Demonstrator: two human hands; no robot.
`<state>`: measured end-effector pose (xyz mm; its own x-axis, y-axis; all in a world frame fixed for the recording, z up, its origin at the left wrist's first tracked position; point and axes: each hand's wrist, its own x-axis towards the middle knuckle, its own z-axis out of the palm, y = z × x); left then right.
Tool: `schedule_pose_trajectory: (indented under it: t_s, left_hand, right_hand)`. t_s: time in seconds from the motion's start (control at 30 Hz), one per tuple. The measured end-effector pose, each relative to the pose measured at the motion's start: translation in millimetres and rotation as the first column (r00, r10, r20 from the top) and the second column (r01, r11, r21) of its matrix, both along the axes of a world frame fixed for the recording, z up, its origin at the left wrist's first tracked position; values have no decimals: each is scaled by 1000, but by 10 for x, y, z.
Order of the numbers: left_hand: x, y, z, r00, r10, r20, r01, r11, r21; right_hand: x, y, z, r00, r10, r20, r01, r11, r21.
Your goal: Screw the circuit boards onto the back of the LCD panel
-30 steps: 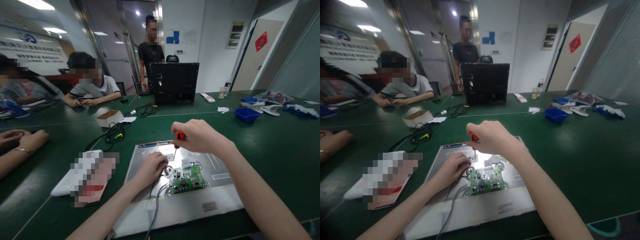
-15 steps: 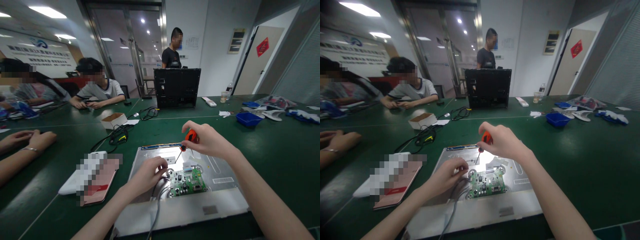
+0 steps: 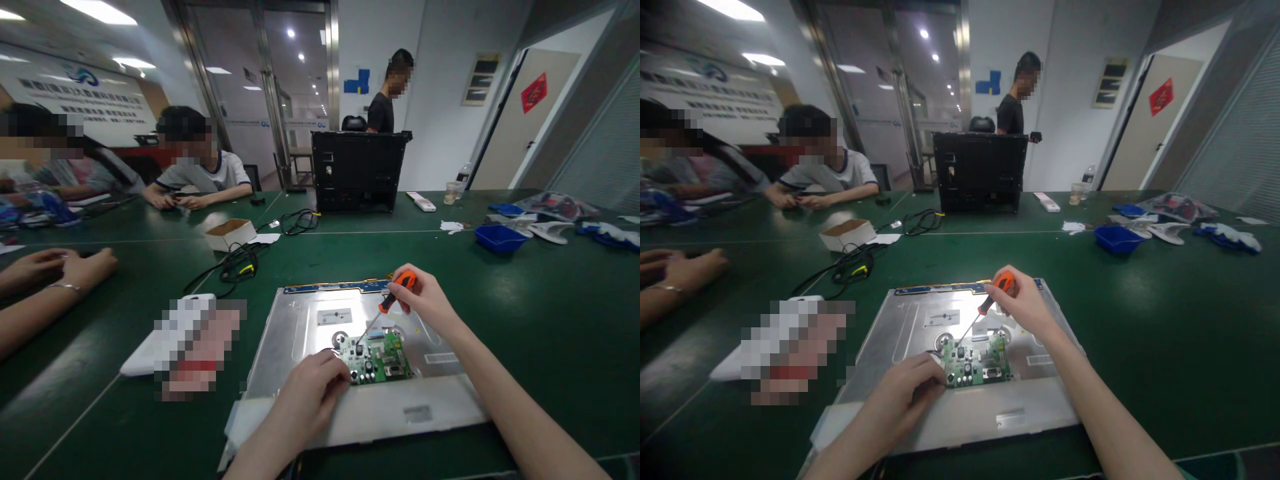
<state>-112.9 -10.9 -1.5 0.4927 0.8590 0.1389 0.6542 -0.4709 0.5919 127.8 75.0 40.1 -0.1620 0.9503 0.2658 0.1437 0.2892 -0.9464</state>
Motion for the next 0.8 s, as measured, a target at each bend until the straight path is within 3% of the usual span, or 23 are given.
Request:
schedule_pose_trajectory:
  t_s: [0.2,0.53,0.8]
  left_hand:
    - [16,-33,-68,998,29,-48,-28,999,35]
    - [47,-48,-68,997,24,-71,-24,1000,-2]
    - [45,-61,-54,997,19,-79,-20,1000,-12]
  right_hand:
    - [-45,-38,2,1000,16,-21,-17,999,-37]
    - [-17,30,-98,998,-61,-28,59,996,-67]
    - [-38,-20,-114,1000,-5,-30,4,999,-49]
